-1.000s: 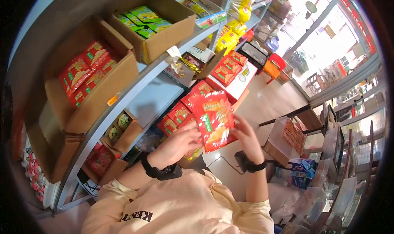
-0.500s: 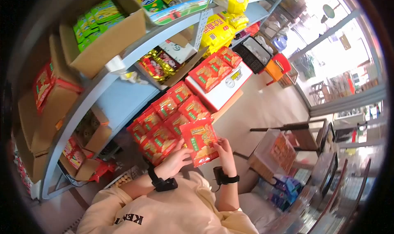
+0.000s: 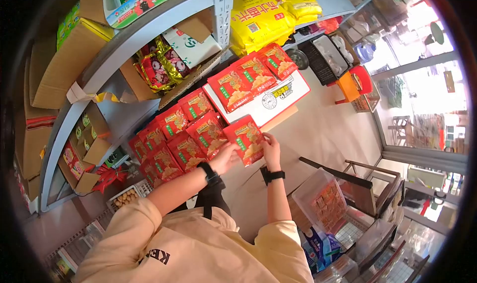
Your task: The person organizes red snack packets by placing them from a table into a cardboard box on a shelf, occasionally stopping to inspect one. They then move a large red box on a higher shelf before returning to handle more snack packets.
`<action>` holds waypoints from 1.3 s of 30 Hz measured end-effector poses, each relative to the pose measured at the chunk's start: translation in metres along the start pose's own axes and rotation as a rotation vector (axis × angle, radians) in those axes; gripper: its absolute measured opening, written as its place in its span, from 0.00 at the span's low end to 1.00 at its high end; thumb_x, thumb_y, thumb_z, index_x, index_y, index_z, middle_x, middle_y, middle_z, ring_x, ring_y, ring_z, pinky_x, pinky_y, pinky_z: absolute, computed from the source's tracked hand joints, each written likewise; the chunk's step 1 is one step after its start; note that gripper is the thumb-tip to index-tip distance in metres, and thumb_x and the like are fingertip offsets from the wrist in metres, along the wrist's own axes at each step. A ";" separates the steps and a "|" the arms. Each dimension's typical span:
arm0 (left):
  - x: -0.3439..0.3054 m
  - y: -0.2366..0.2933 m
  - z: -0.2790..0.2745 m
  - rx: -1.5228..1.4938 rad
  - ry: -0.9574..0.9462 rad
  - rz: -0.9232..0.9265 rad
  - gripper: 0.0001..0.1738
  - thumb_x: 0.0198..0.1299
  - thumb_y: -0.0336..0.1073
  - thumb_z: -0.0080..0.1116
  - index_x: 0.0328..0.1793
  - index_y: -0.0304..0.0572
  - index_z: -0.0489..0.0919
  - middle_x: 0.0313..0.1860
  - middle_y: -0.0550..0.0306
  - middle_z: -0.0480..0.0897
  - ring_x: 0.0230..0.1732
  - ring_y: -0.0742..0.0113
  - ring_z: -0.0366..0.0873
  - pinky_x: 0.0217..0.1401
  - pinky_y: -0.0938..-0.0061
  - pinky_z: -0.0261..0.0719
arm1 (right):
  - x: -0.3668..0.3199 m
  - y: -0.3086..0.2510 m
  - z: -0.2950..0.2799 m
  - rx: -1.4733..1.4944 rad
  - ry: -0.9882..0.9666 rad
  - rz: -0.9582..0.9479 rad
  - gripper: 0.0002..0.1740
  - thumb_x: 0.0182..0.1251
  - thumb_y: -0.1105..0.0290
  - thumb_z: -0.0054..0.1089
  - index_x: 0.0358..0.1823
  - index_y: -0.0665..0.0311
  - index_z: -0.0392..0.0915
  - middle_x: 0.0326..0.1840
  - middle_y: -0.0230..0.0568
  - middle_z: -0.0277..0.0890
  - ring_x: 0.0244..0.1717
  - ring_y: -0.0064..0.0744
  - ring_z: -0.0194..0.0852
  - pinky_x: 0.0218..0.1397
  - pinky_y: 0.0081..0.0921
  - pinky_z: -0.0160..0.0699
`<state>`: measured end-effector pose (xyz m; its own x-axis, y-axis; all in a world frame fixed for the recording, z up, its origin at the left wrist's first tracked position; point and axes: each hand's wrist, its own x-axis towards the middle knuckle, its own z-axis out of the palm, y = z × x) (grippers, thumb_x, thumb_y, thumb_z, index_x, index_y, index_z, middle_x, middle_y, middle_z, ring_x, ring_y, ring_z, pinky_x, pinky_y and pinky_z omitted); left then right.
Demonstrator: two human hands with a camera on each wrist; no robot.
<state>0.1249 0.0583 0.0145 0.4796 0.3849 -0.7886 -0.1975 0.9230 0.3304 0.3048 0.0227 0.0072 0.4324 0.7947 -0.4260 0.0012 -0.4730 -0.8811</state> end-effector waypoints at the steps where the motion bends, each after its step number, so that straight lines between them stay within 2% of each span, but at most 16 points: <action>1: 0.011 0.005 0.005 0.031 0.004 0.007 0.16 0.54 0.39 0.54 0.48 0.53 0.66 0.47 0.62 0.74 0.48 0.68 0.69 0.55 0.67 0.64 | 0.012 0.000 0.000 -0.056 0.041 -0.026 0.18 0.56 0.76 0.51 0.50 0.68 0.73 0.31 0.38 0.77 0.30 0.26 0.73 0.36 0.21 0.72; 4: 0.029 0.024 0.027 0.046 0.211 0.057 0.16 0.54 0.41 0.54 0.48 0.52 0.67 0.49 0.59 0.71 0.48 0.67 0.67 0.56 0.68 0.63 | 0.048 -0.002 0.007 -0.192 0.142 -0.134 0.17 0.55 0.76 0.53 0.49 0.67 0.74 0.38 0.44 0.75 0.39 0.32 0.72 0.44 0.24 0.72; 6: 0.038 0.032 0.026 0.048 0.148 0.122 0.15 0.54 0.42 0.54 0.46 0.50 0.68 0.49 0.58 0.69 0.49 0.65 0.66 0.57 0.67 0.62 | 0.065 -0.001 0.017 -0.319 0.225 -0.299 0.17 0.55 0.75 0.54 0.48 0.66 0.74 0.43 0.47 0.72 0.45 0.36 0.71 0.48 0.27 0.71; 7: 0.043 0.034 0.022 0.055 0.113 0.127 0.14 0.54 0.41 0.54 0.45 0.49 0.68 0.48 0.58 0.70 0.49 0.65 0.66 0.57 0.66 0.62 | 0.067 -0.006 0.017 -0.301 0.188 -0.252 0.16 0.55 0.73 0.56 0.48 0.65 0.74 0.51 0.50 0.65 0.52 0.42 0.66 0.55 0.31 0.67; 10: 0.051 0.033 0.009 0.114 0.067 0.116 0.12 0.56 0.41 0.52 0.43 0.48 0.68 0.47 0.58 0.71 0.47 0.65 0.67 0.55 0.68 0.64 | 0.064 -0.019 0.020 -0.282 0.200 -0.241 0.22 0.55 0.72 0.58 0.53 0.67 0.70 0.55 0.51 0.62 0.52 0.45 0.66 0.57 0.33 0.65; 13: 0.039 0.031 -0.003 0.165 0.048 0.067 0.14 0.58 0.43 0.51 0.47 0.48 0.69 0.48 0.55 0.72 0.48 0.64 0.69 0.55 0.70 0.66 | 0.060 0.006 0.021 -0.401 0.446 -0.325 0.28 0.56 0.70 0.59 0.58 0.69 0.63 0.58 0.49 0.58 0.53 0.39 0.65 0.55 0.30 0.67; 16: 0.005 0.029 -0.008 0.144 0.087 0.006 0.19 0.60 0.45 0.50 0.53 0.46 0.68 0.53 0.51 0.71 0.54 0.60 0.69 0.59 0.69 0.66 | 0.057 0.047 0.021 -0.070 0.477 -0.129 0.28 0.60 0.67 0.58 0.59 0.70 0.60 0.52 0.45 0.65 0.47 0.31 0.69 0.46 0.25 0.71; 19: -0.047 0.037 -0.021 0.004 0.051 -0.038 0.23 0.61 0.45 0.49 0.58 0.42 0.65 0.60 0.45 0.69 0.61 0.57 0.66 0.65 0.66 0.63 | 0.025 0.036 0.017 0.207 0.168 0.224 0.22 0.62 0.64 0.55 0.53 0.68 0.65 0.44 0.40 0.73 0.38 0.25 0.72 0.36 0.21 0.70; 20: -0.064 0.040 -0.029 -0.045 0.039 -0.052 0.23 0.62 0.44 0.49 0.59 0.41 0.65 0.62 0.43 0.67 0.63 0.55 0.65 0.67 0.64 0.61 | 0.018 0.039 0.021 0.235 0.128 0.201 0.17 0.62 0.62 0.53 0.49 0.61 0.69 0.36 0.33 0.76 0.34 0.23 0.74 0.34 0.20 0.69; 22: -0.090 0.044 -0.050 -0.158 0.036 -0.002 0.23 0.62 0.41 0.48 0.60 0.38 0.64 0.61 0.43 0.69 0.62 0.55 0.66 0.66 0.64 0.62 | 0.009 0.044 0.023 0.208 0.017 0.206 0.14 0.62 0.65 0.51 0.47 0.62 0.69 0.35 0.33 0.76 0.33 0.23 0.74 0.34 0.20 0.69; 28: -0.174 0.068 -0.084 -0.247 0.097 0.235 0.22 0.62 0.40 0.47 0.61 0.39 0.66 0.58 0.46 0.73 0.60 0.57 0.69 0.64 0.65 0.64 | -0.003 0.037 0.035 0.201 0.050 0.224 0.15 0.59 0.70 0.50 0.48 0.65 0.69 0.33 0.37 0.76 0.30 0.22 0.72 0.31 0.19 0.66; 29: -0.187 0.073 -0.089 -0.239 0.092 0.269 0.23 0.62 0.40 0.47 0.61 0.40 0.66 0.59 0.46 0.72 0.60 0.57 0.69 0.64 0.65 0.64 | -0.005 0.035 0.039 0.184 0.128 0.230 0.18 0.58 0.70 0.52 0.50 0.68 0.67 0.36 0.41 0.75 0.33 0.27 0.73 0.35 0.25 0.69; 32: -0.223 0.083 -0.106 -0.179 0.094 0.379 0.23 0.63 0.42 0.44 0.63 0.42 0.65 0.60 0.47 0.71 0.60 0.58 0.69 0.63 0.65 0.64 | 0.004 0.060 0.039 -0.001 0.322 0.121 0.23 0.57 0.69 0.54 0.54 0.67 0.64 0.42 0.44 0.73 0.37 0.27 0.71 0.36 0.23 0.70; 34: -0.247 0.096 -0.115 -0.153 0.115 0.460 0.23 0.63 0.42 0.43 0.63 0.42 0.66 0.60 0.47 0.71 0.60 0.58 0.68 0.62 0.64 0.65 | -0.007 0.039 0.043 -0.129 0.410 -0.004 0.27 0.55 0.70 0.56 0.56 0.73 0.62 0.45 0.49 0.69 0.45 0.35 0.69 0.49 0.29 0.68; 38: -0.283 0.108 -0.149 -0.117 0.115 0.549 0.23 0.62 0.43 0.46 0.62 0.46 0.67 0.60 0.49 0.71 0.62 0.59 0.67 0.61 0.61 0.67 | -0.032 0.015 0.058 -0.157 0.414 -0.152 0.26 0.57 0.67 0.61 0.54 0.70 0.64 0.53 0.55 0.62 0.48 0.41 0.65 0.50 0.34 0.66; 39: -0.289 0.108 -0.158 -0.129 0.124 0.583 0.22 0.64 0.41 0.42 0.63 0.43 0.66 0.60 0.47 0.71 0.61 0.57 0.68 0.60 0.59 0.69 | -0.051 -0.008 0.070 -0.116 0.436 -0.219 0.20 0.58 0.69 0.58 0.50 0.70 0.67 0.47 0.49 0.67 0.41 0.35 0.67 0.46 0.31 0.69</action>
<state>-0.1707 0.0473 0.1963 0.1594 0.8173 -0.5536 -0.5038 0.5497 0.6664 0.2194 0.0126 0.0215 0.7474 0.6587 -0.0865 0.2234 -0.3717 -0.9011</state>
